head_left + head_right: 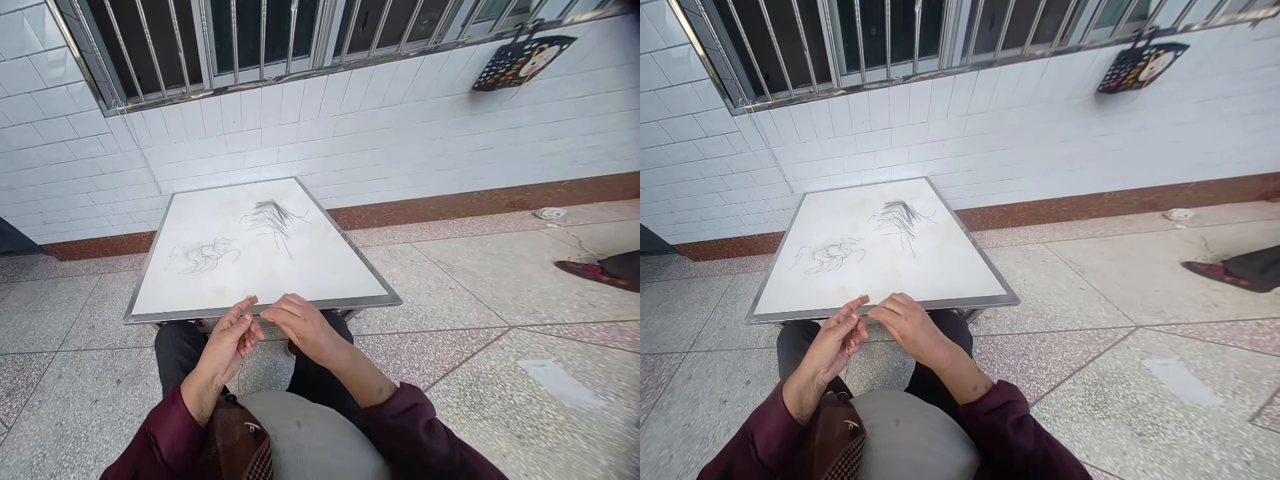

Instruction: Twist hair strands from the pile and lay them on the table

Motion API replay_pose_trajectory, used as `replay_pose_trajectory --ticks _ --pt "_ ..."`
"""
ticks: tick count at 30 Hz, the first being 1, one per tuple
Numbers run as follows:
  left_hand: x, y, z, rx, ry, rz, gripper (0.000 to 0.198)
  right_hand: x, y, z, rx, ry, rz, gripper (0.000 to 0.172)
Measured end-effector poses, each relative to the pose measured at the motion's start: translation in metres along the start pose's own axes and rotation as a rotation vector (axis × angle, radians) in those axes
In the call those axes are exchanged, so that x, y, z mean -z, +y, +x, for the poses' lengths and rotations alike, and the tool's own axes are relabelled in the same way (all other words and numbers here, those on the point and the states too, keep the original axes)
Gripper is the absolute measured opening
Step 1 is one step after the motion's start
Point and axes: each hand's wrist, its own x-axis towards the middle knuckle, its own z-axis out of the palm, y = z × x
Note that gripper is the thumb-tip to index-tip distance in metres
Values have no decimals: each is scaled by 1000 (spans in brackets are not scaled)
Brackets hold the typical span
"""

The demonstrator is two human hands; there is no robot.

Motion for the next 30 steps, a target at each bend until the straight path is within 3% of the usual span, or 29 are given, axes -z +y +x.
replay_pose_trajectory --ticks 5,11,17,26,30 --pt "5 0 -6 -129 -24 194 64 -7 -1 -4 -35 -70 -56 21" --pt "10 -8 -3 -161 -88 398 67 -17 -11 -7 -77 -199 -44 22" --pt "19 -10 -12 -66 -177 610 68 -6 -11 -11 33 -359 -1 28" --pt "30 -7 -24 -27 -325 828 67 7 -12 -8 159 -429 -18 31" --pt "34 -6 -30 -6 -330 841 67 13 -6 -14 154 -471 -56 30"
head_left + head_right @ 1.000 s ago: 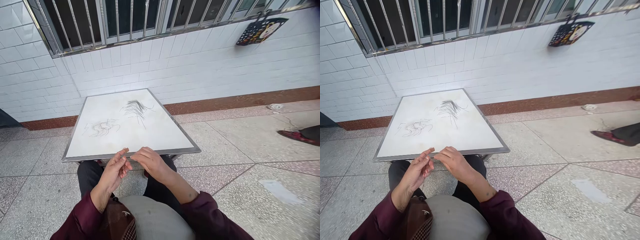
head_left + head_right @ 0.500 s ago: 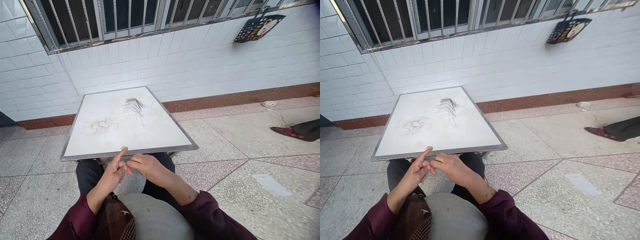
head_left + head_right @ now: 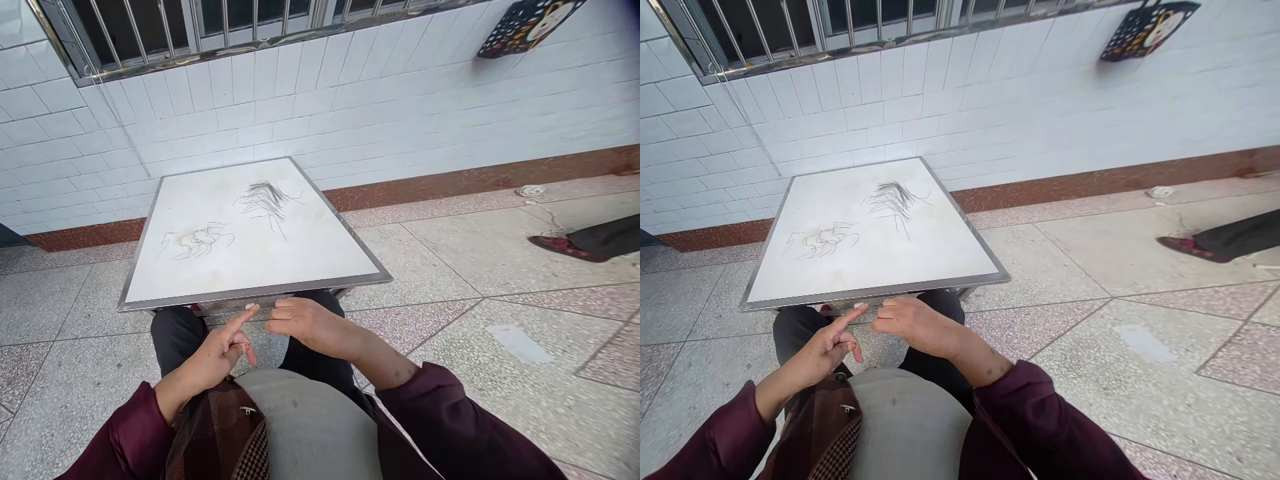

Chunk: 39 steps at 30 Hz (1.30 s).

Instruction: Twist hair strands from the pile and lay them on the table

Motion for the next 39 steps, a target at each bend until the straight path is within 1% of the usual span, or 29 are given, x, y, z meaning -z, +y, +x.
replay_pose_trajectory --ticks 4,7,9,11,13,14,15,16,18,19,21,23,28,31,34,39 --pt "2 1 -4 36 7 -67 66 -1 8 -7 -34 -1 25 30" --pt "5 4 -7 69 49 -178 67 2 20 -14 -101 51 92 28" --pt "7 6 -8 75 107 -281 68 8 29 -20 -174 156 82 25" --pt "9 9 -8 60 169 -383 69 18 32 -24 -272 324 -13 24" --pt "9 13 -7 39 203 -469 71 26 26 -21 -339 484 -119 20" --pt "8 15 -6 33 205 -508 72 29 20 -17 -337 519 -138 19" --pt "7 17 -6 29 197 -544 72 31 12 -11 -290 512 -127 18" --pt "6 19 -5 25 180 -579 72 30 4 -4 -222 467 -95 19" --pt "4 22 -5 18 131 -634 72 25 -11 9 -137 357 -36 20" --pt "4 23 -6 19 103 -650 72 20 -16 14 -116 320 -14 18" --pt "3 23 -8 31 58 -655 71 12 -20 20 -108 293 19 17" --pt "5 21 -10 44 47 -622 71 6 -20 20 -118 261 39 19" --pt "10 14 -10 88 124 -425 74 4 -17 18 -122 169 8 22" --pt "10 10 -3 54 164 -282 73 3 -19 21 -138 155 -26 22" --pt "4 7 6 -11 210 -192 68 -2 -20 24 -157 172 -46 19" --pt "-8 5 18 -60 298 -207 61 -9 -18 26 -196 262 -115 21"
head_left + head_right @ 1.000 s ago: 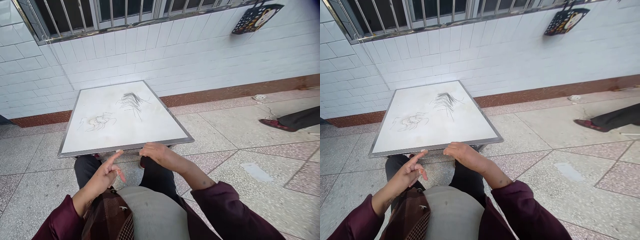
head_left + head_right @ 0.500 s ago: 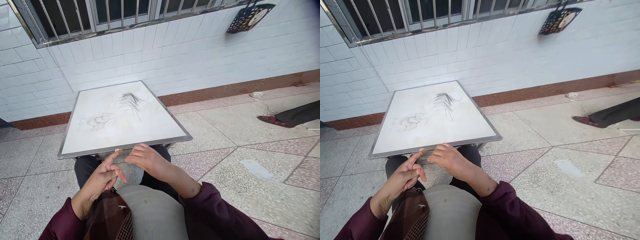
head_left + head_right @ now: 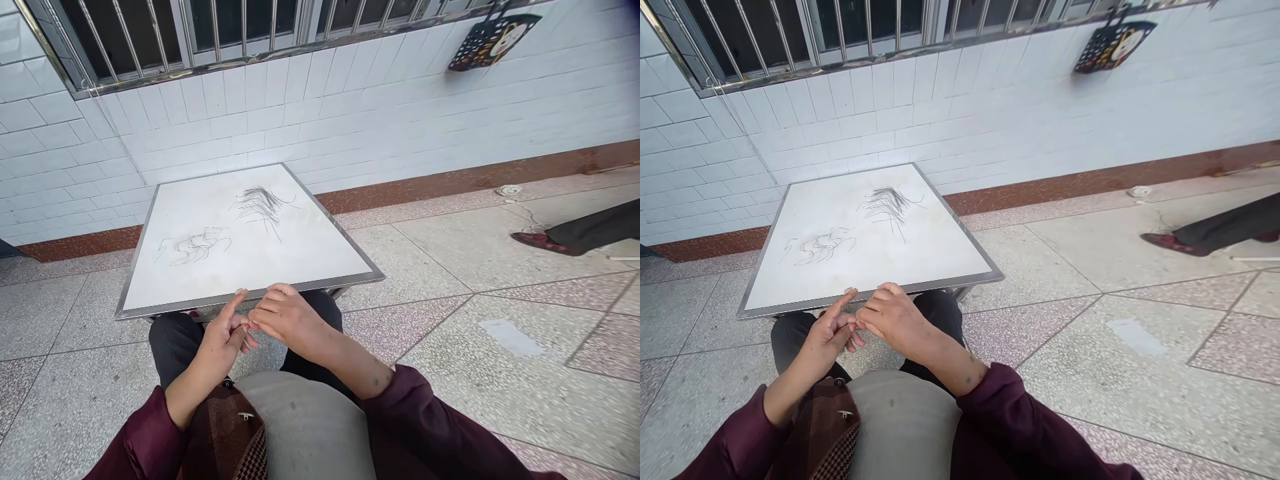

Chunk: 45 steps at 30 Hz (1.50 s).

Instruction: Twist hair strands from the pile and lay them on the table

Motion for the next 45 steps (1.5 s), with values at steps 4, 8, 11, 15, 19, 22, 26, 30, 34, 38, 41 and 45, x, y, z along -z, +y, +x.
replay_pose_trajectory --ticks 4,8,11,15,19,22,26,30,34,38,41,45 --pt "-4 -1 3 9 32 1 61 -3 1 -1 -23 23 -41 21" --pt "-4 1 4 34 41 12 61 -6 1 0 -26 28 -70 21" --pt "-5 4 4 54 68 -7 60 -9 1 1 -35 45 -94 22" --pt "-6 6 4 71 70 -22 62 -11 3 0 -34 41 -89 25" --pt "-5 6 5 72 56 -13 61 -11 4 -1 -22 35 -68 24" --pt "-4 7 4 66 52 -22 61 -10 5 -1 -13 39 -40 22" --pt "-3 9 4 45 60 -27 60 -9 6 0 -12 69 -7 21" --pt "-4 9 4 29 60 4 59 -9 7 0 -8 73 -2 19" --pt "-7 7 5 19 78 14 58 -11 6 0 -25 60 -23 21" --pt "-9 5 5 7 118 7 55 -13 5 2 -64 78 7 19" --pt "-9 4 4 -2 113 -4 56 -14 4 2 -62 88 20 19" --pt "-9 2 4 -7 118 -7 57 -15 5 1 -53 93 14 19"
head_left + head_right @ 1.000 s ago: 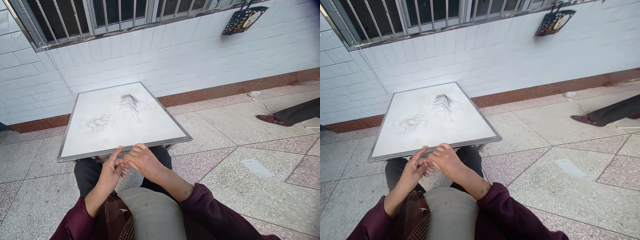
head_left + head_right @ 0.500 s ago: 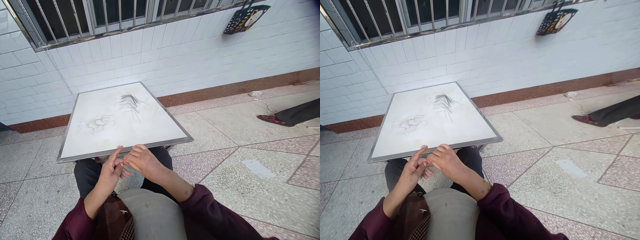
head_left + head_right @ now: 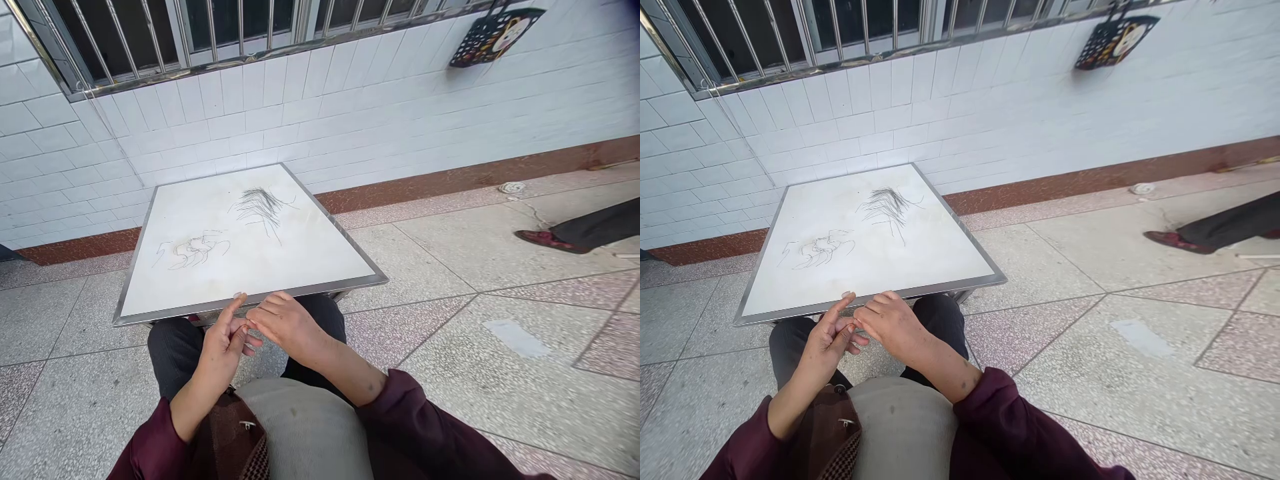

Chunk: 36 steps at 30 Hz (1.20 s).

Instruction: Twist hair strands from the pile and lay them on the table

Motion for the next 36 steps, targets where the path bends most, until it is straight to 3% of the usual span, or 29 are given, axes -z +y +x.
replay_pose_trajectory --ticks 12,19,24,36 --pt "-9 -6 0 -85 143 25 54 -7 -5 3 -78 43 -8 17" --pt "-11 -6 1 -110 179 0 56 -15 -12 6 -116 143 -40 17" --pt "-10 -9 3 -133 178 -29 61 -16 -9 7 -105 128 -8 14" --pt "-10 -12 9 -212 265 164 54 -24 -14 14 -176 203 -35 17"
